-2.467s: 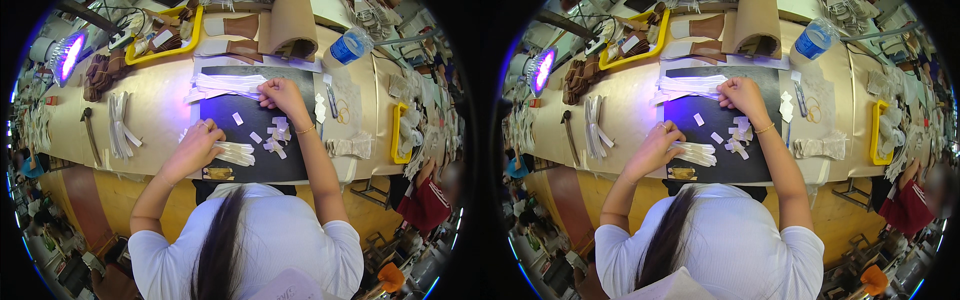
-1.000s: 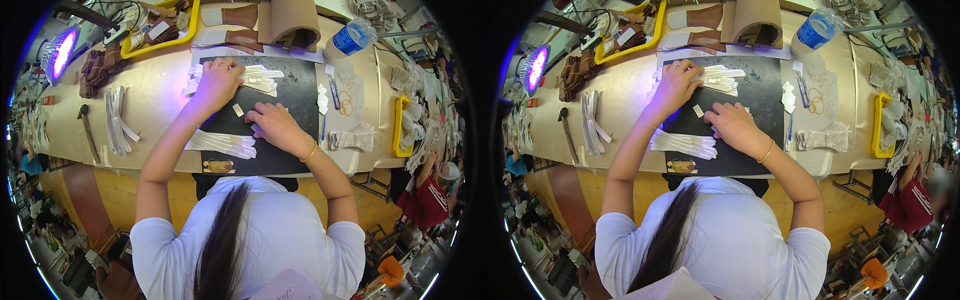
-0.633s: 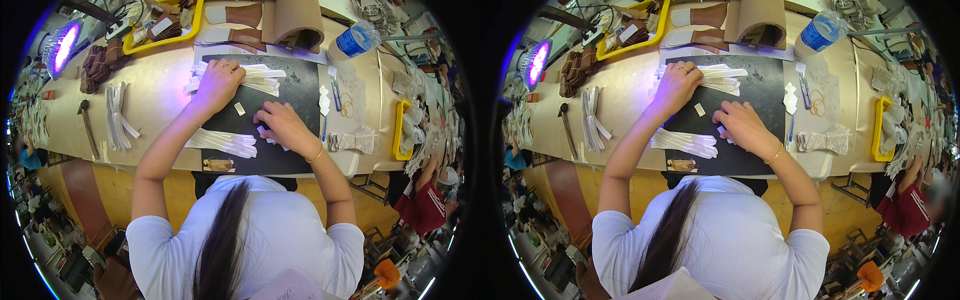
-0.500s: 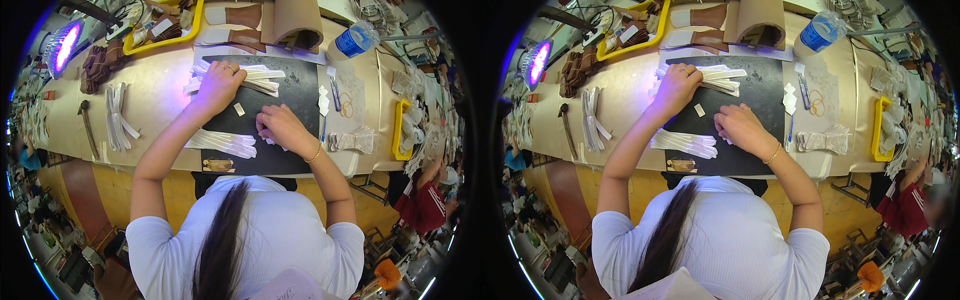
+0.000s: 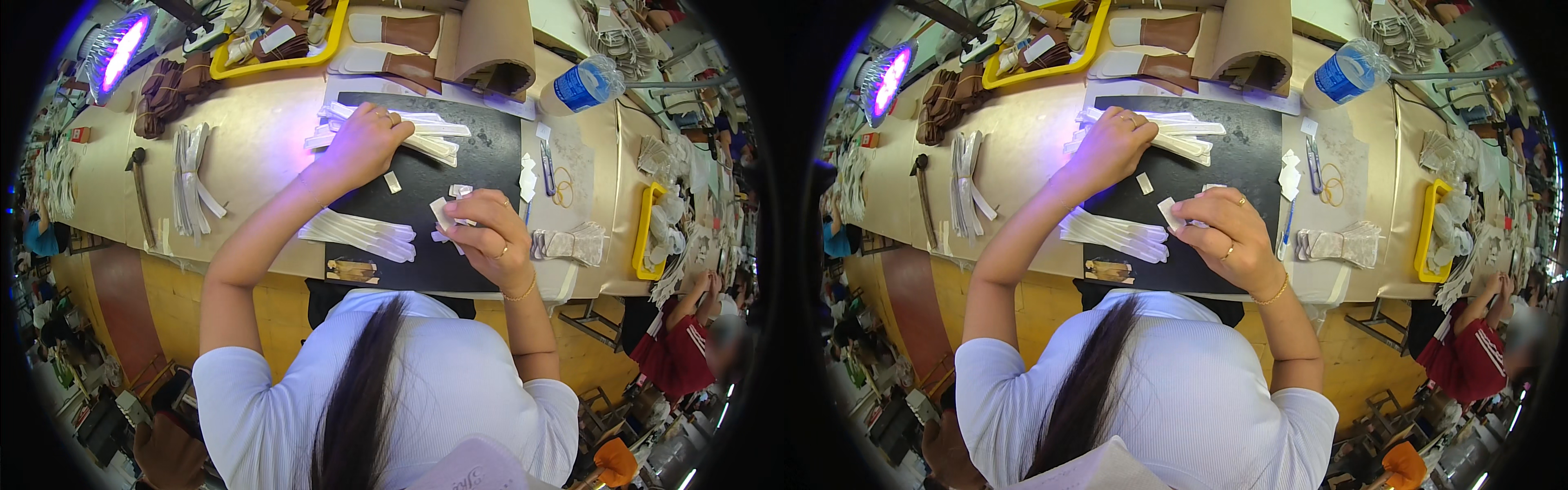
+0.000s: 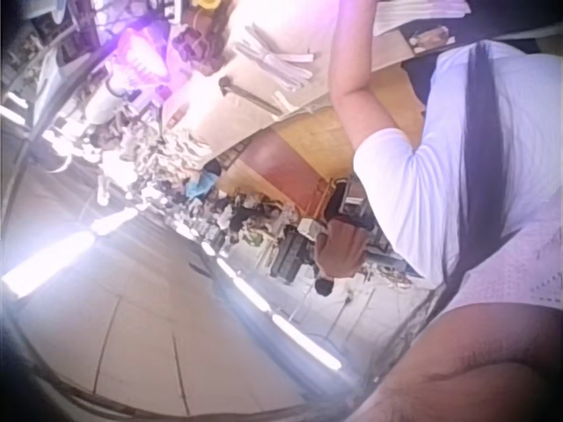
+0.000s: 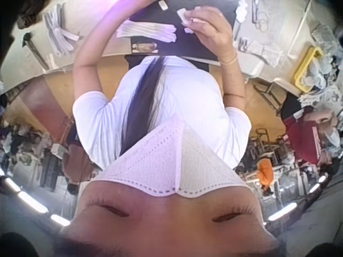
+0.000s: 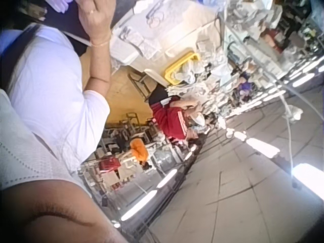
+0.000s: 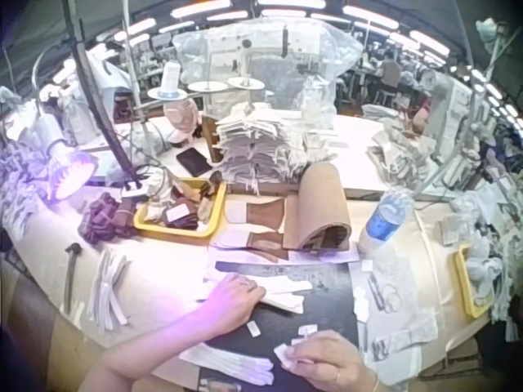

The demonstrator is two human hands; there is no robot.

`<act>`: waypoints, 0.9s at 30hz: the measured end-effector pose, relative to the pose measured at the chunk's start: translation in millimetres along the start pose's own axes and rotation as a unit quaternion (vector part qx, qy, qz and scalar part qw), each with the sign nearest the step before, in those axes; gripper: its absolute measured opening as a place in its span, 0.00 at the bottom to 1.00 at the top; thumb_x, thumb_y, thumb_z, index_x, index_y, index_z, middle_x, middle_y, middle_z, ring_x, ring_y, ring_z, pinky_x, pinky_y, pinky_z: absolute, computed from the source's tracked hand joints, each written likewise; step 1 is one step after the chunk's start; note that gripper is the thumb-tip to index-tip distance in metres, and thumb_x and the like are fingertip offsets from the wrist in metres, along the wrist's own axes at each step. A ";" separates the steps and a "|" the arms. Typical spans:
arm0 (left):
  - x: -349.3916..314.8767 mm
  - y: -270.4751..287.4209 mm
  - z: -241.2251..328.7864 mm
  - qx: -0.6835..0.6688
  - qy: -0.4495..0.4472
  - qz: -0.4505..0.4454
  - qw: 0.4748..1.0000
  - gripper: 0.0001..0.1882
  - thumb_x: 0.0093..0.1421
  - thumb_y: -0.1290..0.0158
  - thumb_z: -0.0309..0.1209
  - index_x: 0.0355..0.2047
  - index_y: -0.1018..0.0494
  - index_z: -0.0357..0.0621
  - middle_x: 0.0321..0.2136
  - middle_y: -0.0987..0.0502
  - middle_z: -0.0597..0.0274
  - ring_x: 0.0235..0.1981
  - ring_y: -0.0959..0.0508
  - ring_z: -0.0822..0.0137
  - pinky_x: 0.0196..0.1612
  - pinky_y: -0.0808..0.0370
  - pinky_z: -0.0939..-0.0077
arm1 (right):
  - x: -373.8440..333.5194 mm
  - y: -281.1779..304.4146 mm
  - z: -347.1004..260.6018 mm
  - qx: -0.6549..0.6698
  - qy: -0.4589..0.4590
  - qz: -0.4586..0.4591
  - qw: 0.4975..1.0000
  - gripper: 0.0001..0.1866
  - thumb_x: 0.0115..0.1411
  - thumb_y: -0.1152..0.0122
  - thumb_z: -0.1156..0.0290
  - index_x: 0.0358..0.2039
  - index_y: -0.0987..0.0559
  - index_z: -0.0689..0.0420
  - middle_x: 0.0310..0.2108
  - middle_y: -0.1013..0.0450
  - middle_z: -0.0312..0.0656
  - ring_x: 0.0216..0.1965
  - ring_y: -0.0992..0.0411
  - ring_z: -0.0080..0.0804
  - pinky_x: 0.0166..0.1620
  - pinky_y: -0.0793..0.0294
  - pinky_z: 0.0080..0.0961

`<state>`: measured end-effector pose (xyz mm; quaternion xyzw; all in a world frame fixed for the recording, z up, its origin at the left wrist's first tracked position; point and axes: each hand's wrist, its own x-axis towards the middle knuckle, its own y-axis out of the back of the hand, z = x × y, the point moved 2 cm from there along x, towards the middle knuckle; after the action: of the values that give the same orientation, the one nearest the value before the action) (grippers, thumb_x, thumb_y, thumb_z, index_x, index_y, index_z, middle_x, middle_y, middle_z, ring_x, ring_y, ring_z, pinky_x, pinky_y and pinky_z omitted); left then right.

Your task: The person repeatedly folds small white fabric strips into compact shapes and stacks them on a black mat. The person also handles a clear plastic bag and a rubber band, placing the bag aside and using the band to secure a bundle of strips.

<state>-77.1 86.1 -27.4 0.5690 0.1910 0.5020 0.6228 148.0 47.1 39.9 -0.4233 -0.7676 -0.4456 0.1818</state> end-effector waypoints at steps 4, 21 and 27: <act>0.5 20.0 -1.0 -0.125 0.083 -0.105 0.983 0.06 0.56 0.42 0.26 0.31 0.29 0.41 0.27 0.22 0.55 0.35 0.22 0.52 0.45 0.30 0.61 | -8.5 0.5 3.9 0.034 -0.070 0.052 0.996 0.14 0.48 0.29 0.84 0.33 0.23 0.58 0.36 0.21 0.42 0.35 0.22 0.38 0.41 0.22 0.29; -95.6 42.6 39.2 -0.223 0.187 -0.196 0.936 0.09 0.57 0.39 0.31 0.35 0.22 0.39 0.34 0.25 0.55 0.38 0.25 0.55 0.43 0.28 0.66 | -32.7 4.4 14.4 0.301 -0.402 0.149 0.852 0.06 0.60 0.37 0.82 0.38 0.22 0.63 0.35 0.23 0.43 0.36 0.23 0.28 0.44 0.23 0.22; -76.2 47.2 41.4 -0.268 0.219 -0.118 0.931 0.10 0.59 0.40 0.33 0.38 0.22 0.40 0.36 0.27 0.55 0.40 0.26 0.54 0.45 0.29 0.65 | 41.9 93.2 -71.1 0.576 0.230 0.114 0.776 0.06 0.57 0.49 0.81 0.33 0.22 0.62 0.30 0.28 0.38 0.30 0.31 0.26 0.37 0.31 0.25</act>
<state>-95.1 -6.7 1.3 0.2307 0.2464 0.5696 0.7494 192.6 30.7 155.0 -0.2092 -0.7625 0.0193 0.6119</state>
